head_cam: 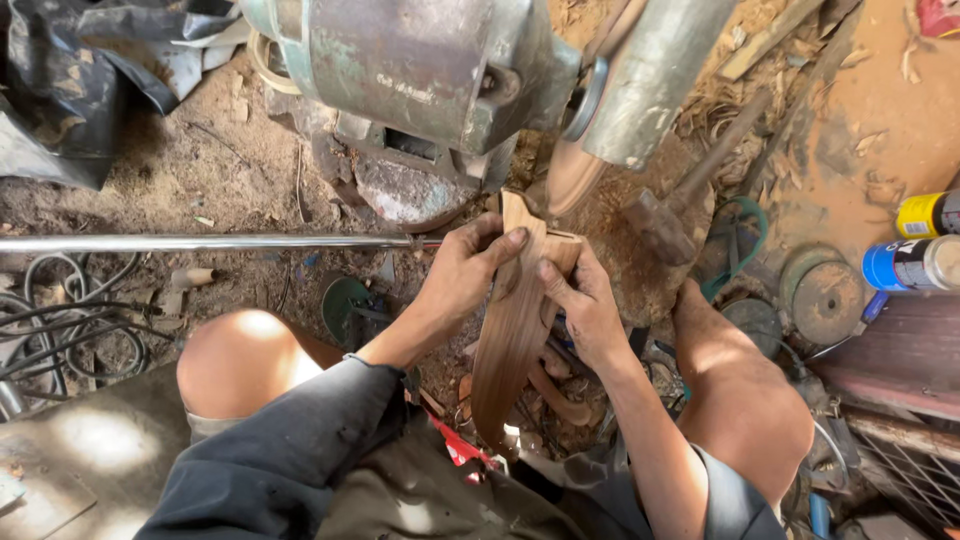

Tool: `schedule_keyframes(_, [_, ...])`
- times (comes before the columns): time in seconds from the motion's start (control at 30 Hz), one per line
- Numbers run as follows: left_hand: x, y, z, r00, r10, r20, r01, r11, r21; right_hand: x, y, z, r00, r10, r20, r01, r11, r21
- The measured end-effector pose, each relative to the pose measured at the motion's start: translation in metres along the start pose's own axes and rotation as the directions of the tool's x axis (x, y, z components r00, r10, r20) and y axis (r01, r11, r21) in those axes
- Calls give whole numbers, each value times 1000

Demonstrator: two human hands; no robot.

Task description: The person holds a wooden piece against a rotating grinding wheel to shape and smooth its edges. They repeatedly reposition the wood to grind different sides and inspect the surface between passes.

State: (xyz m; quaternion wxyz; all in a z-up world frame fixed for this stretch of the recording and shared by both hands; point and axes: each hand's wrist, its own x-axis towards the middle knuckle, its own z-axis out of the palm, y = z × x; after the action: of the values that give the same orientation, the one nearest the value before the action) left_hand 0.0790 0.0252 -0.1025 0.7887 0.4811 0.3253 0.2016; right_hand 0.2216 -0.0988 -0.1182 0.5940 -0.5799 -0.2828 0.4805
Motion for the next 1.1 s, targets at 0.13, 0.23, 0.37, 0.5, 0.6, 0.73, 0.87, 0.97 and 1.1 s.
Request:
schedule_keyframes(0.13, [1, -4, 2, 998, -23, -54, 29, 993, 114, -4, 7, 2, 1000, -25, -14, 25, 1000, 2])
schedule_keyframes(0.23, [2, -3, 4, 997, 0, -74, 10, 991, 135, -3, 8, 1, 1000, -5, -11, 5, 999, 46])
schedule_keyframes(0.37, [2, 0, 5, 992, 102, -70, -92, 987, 134, -1, 4, 0, 1000, -27, -15, 28, 999, 19])
schedule_keyframes(0.5, [2, 2, 7, 989, 121, -90, -110, 986, 125, 1, 2, 2, 999, -39, -8, 39, 999, 38])
schedule_keyframes(0.6, [3, 4, 8, 988, 98, -120, -73, 977, 202, 3, 1, 3, 999, -47, -10, 48, 998, 44])
schedule_keyframes(0.73, [3, 9, 9, 988, 80, -134, -49, 974, 220, 5, 1, 1, 999, -37, -21, 37, 999, 4])
schedule_keyframes(0.87, [3, 11, 10, 989, 77, -124, -54, 982, 183, 7, 2, -1, 999, -41, -25, 41, 999, -1])
schedule_keyframes(0.97, [5, 10, 11, 987, 87, -137, -61, 981, 185, 7, 3, -2, 999, -34, -42, 35, 999, 17])
schedule_keyframes(1.1, [8, 6, 12, 982, 103, -156, -73, 980, 187, 7, 3, -2, 999, -22, -49, 24, 999, 45])
